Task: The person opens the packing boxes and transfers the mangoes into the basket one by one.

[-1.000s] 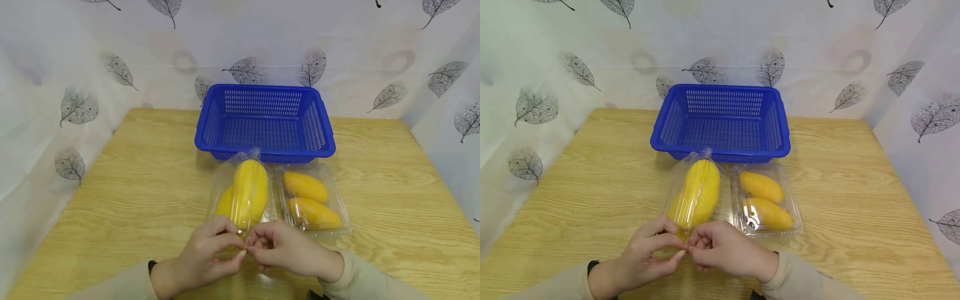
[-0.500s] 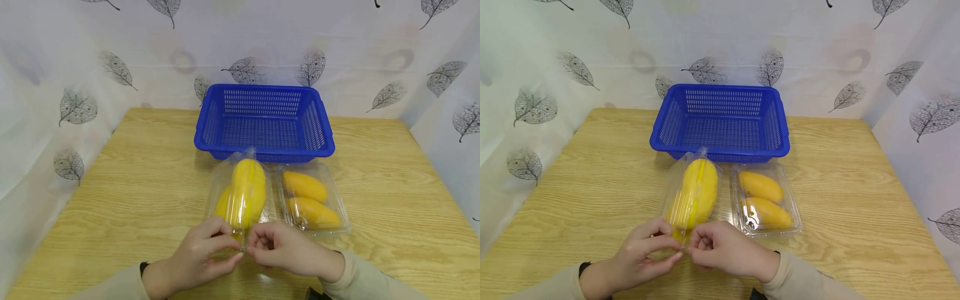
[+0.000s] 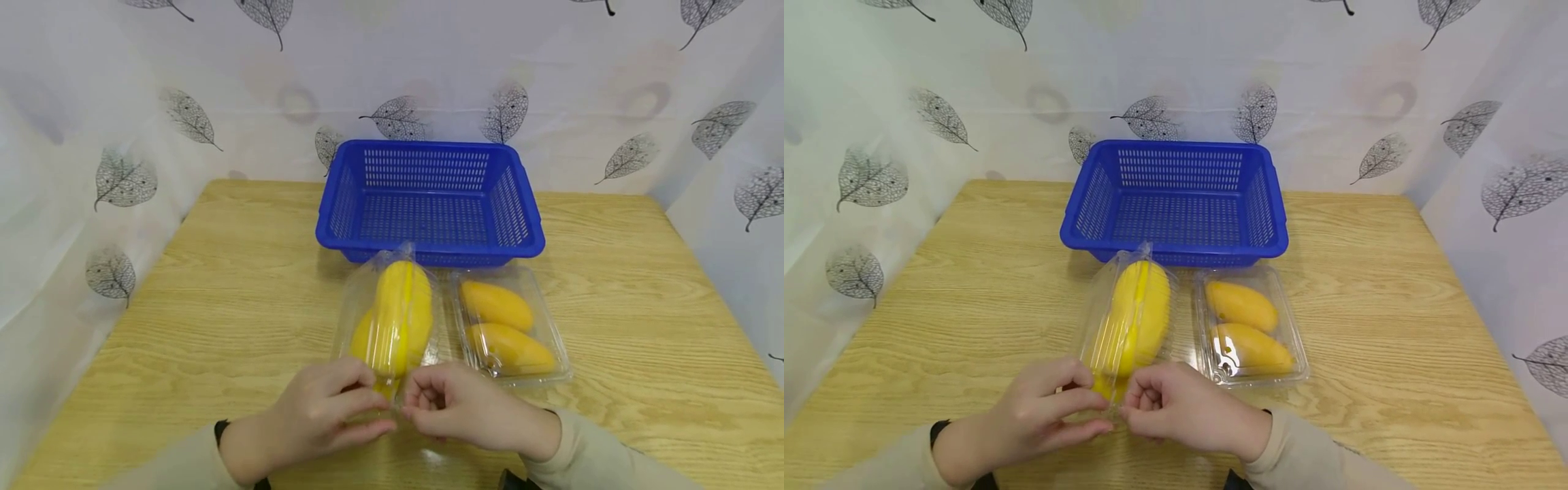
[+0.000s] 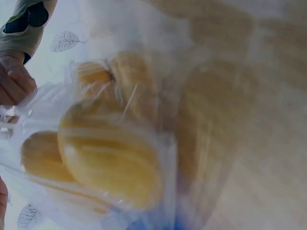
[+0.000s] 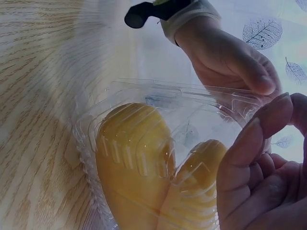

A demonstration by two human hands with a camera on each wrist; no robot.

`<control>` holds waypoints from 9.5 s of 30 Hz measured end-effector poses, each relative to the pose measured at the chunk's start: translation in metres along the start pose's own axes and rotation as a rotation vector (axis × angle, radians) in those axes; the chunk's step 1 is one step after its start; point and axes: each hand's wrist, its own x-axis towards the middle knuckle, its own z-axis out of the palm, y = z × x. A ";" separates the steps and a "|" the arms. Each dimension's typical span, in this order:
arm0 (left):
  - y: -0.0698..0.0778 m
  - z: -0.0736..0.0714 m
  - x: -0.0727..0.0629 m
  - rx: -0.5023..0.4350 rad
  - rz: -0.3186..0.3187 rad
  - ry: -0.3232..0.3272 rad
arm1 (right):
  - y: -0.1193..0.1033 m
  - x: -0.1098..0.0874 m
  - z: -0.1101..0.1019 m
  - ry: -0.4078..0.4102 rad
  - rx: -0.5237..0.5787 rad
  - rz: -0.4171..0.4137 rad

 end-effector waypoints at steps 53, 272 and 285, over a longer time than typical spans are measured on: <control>-0.086 -0.011 0.065 -0.006 -1.012 -0.602 | -0.024 0.046 -0.083 0.236 -0.336 0.213; -0.142 -0.121 -0.075 -0.057 -1.402 -0.621 | 0.019 0.036 -0.117 0.056 -0.194 0.357; -0.142 -0.118 -0.080 -0.069 -1.421 -0.644 | 0.019 0.025 -0.121 0.118 -0.283 0.325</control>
